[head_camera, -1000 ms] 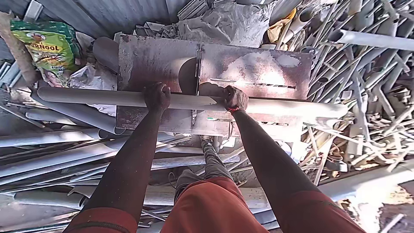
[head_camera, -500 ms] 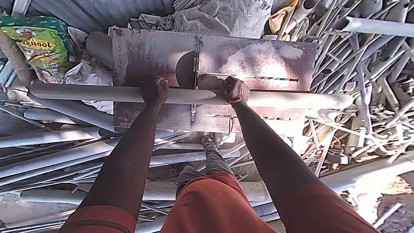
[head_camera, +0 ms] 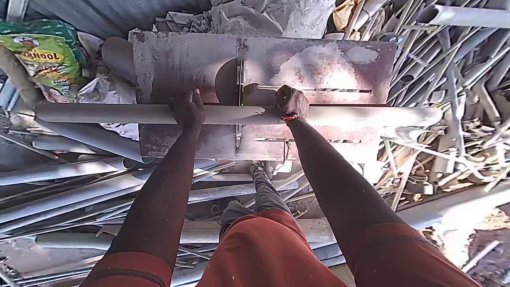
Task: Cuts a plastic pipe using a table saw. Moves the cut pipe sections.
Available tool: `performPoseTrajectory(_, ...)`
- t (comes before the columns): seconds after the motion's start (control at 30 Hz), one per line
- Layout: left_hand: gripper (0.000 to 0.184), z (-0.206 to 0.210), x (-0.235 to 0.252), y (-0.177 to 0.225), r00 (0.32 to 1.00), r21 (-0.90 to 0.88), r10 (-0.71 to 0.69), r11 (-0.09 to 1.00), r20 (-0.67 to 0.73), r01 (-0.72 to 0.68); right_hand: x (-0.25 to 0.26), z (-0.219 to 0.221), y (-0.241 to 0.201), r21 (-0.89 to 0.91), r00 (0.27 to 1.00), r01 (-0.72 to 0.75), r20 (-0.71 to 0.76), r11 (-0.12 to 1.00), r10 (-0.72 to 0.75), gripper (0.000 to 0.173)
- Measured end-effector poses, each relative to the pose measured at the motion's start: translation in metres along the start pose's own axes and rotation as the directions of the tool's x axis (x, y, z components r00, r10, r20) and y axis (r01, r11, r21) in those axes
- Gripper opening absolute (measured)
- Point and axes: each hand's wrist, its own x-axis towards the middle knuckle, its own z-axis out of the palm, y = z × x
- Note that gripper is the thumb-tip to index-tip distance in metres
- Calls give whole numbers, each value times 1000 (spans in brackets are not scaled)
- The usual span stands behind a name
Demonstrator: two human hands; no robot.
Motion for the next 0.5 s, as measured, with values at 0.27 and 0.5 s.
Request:
performPoseTrajectory(0.27,57,6,-10,-25,909,-114,417,904,21,-412,5,-3,-3,15,999,-17,41,1000,16,32)
performPoseTrajectory(0.5,51,3,-6,-12,929,-74,365,930,55,-361,9,-4,-5,14,999,-39,33,999,38,34)
